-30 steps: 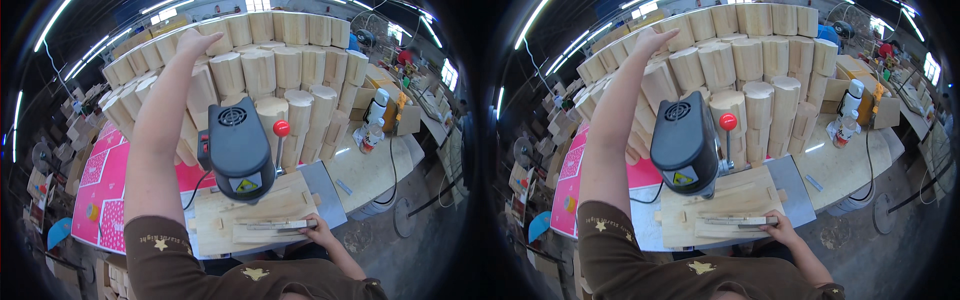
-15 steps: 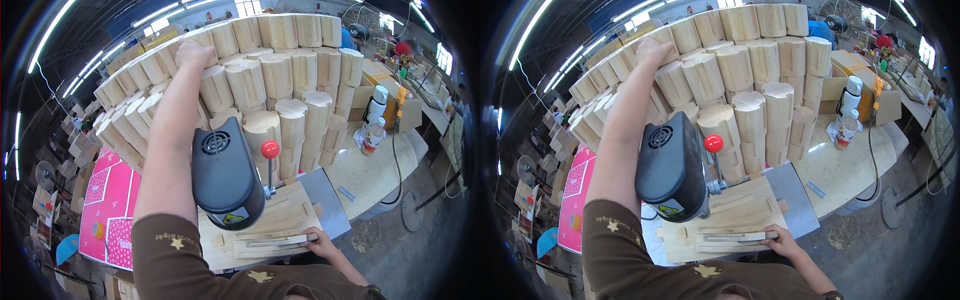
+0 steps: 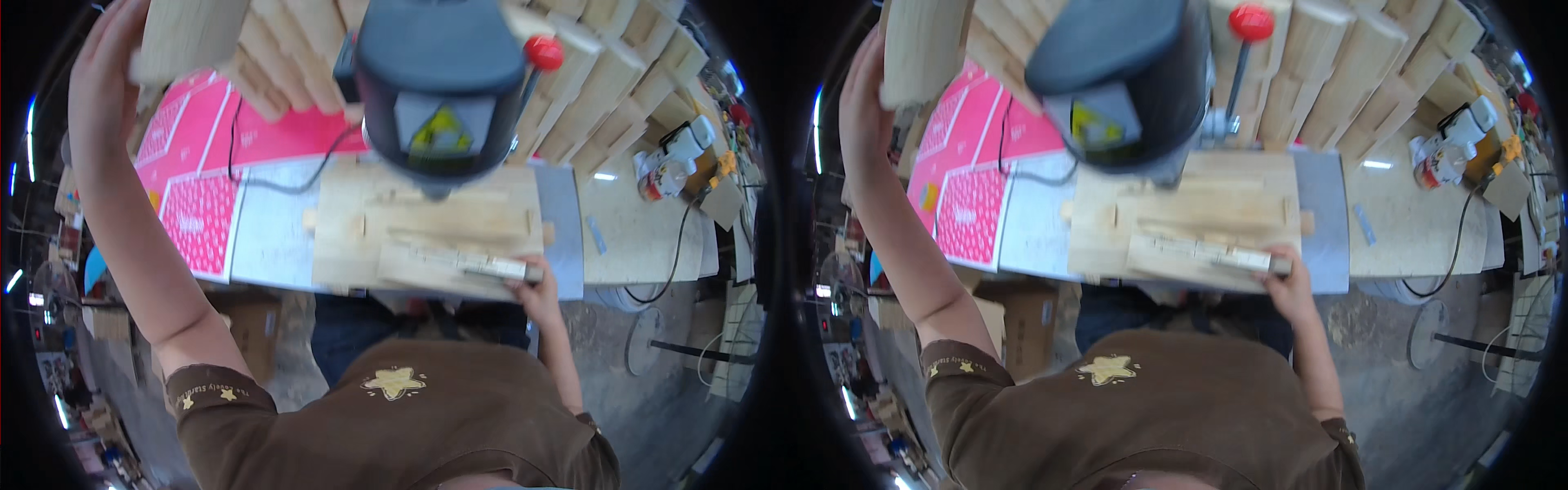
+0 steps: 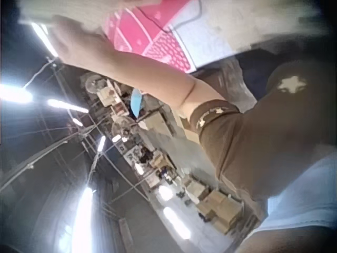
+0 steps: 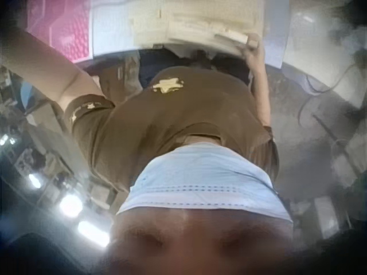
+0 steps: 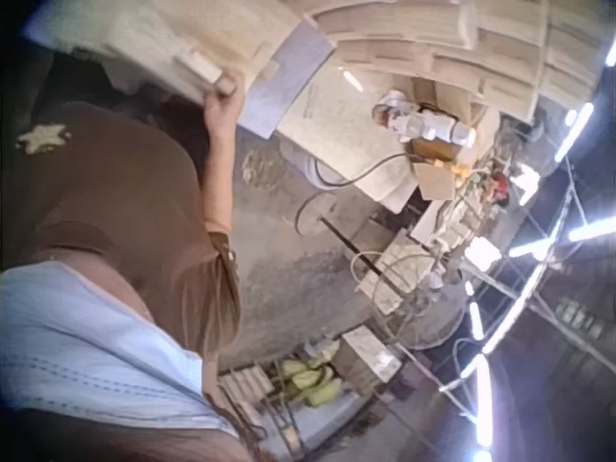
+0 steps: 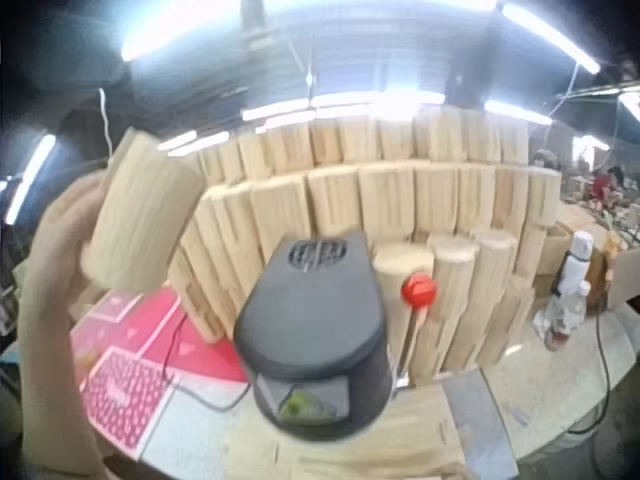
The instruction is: Operating a drill press to process cylindrical wooden blocks and placing them in boxes.
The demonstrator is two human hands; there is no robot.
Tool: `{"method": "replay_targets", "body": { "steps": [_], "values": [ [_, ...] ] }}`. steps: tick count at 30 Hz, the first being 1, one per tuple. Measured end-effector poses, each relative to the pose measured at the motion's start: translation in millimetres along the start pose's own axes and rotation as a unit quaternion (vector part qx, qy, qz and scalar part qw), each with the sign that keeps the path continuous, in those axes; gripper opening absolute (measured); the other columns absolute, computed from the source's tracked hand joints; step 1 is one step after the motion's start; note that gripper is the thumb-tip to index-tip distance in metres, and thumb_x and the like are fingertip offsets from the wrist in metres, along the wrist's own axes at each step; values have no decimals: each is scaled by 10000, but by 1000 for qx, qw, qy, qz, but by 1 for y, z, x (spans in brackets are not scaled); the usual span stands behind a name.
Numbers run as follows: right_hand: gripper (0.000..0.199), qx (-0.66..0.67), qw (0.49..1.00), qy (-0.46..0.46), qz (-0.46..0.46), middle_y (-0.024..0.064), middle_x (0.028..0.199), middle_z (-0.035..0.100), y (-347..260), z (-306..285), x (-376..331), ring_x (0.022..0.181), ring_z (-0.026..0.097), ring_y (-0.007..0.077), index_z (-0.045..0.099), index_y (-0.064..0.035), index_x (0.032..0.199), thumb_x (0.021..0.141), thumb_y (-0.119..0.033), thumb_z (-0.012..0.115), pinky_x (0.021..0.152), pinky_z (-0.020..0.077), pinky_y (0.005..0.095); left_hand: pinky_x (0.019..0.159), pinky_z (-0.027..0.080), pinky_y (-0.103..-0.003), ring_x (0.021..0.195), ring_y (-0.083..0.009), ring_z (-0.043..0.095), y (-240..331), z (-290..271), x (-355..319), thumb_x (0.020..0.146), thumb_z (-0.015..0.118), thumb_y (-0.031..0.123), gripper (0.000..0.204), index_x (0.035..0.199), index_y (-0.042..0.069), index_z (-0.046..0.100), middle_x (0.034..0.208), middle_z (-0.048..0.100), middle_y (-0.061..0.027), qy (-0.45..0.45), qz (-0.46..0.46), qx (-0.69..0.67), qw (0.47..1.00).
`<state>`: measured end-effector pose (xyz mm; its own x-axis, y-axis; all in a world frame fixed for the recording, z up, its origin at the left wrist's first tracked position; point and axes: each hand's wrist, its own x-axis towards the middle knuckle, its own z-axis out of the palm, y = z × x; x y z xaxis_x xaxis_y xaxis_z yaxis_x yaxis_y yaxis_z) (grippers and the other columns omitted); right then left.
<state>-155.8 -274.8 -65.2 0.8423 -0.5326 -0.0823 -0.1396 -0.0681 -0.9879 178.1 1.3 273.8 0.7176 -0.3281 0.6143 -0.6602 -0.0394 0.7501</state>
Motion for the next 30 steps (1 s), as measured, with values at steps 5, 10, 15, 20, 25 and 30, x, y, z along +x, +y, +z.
{"method": "replay_targets", "body": {
  "steps": [5, 10, 15, 20, 25, 30],
  "values": [
    [361, 37, 999, -15, -13, 39, 943, 578, -6, -1, 16, 883, 545, 117, 508, -55, 1032, 728, 41, 678, 760, 460, 252, 726, 494, -264, 828, -123, 604, -66, 17, -144, 784, 686, 180, 405, 1122, -23, 590, 961, 639, -82, -205, -233, 96, 946],
    [366, 33, 997, -42, -47, 14, 936, 580, -12, 0, 36, 858, 541, 98, 520, -69, 1051, 738, 17, 690, 737, 456, 238, 670, 478, -248, 762, -108, 578, -106, 70, -207, 754, 724, 184, 429, 1112, -19, 603, 917, 645, -87, -361, -275, 7, 891],
    [359, 82, 992, -80, -52, 5, 946, 582, -9, -9, 53, 883, 537, 99, 527, -71, 1050, 742, 19, 689, 760, 451, 244, 726, 472, -258, 814, -136, 583, -121, 83, -198, 750, 729, 222, 467, 1116, -36, 597, 927, 652, -116, -444, -288, 19, 848],
    [334, 96, 989, -109, -24, 1, 960, 546, -2, -28, 60, 898, 505, 106, 518, -64, 1028, 742, -14, 684, 799, 411, 253, 727, 463, -250, 794, -114, 571, -152, 94, -197, 751, 716, 194, 435, 1122, -6, 606, 933, 649, -96, -450, -272, -24, 850],
    [400, -69, 997, -33, 27, 64, 1057, 571, -1, -22, 74, 970, 546, 163, 526, -23, 1128, 755, -28, 669, 842, 445, 284, 844, 450, -288, 952, -146, 577, -177, 125, -204, 810, 637, 296, 377, 1105, 61, 631, 1026, 648, -87, -472, -189, -50, 860],
    [468, -65, 983, -136, -107, 124, 1101, 555, 9, -18, 83, 1002, 545, 189, 411, 0, 1226, 808, -68, 610, 845, 447, 303, 704, 448, -374, 762, -246, 586, -160, 182, -248, 858, 535, 370, 394, 874, -14, 618, 799, 616, -169, 18, -253, -32, 967]
  ]
}}
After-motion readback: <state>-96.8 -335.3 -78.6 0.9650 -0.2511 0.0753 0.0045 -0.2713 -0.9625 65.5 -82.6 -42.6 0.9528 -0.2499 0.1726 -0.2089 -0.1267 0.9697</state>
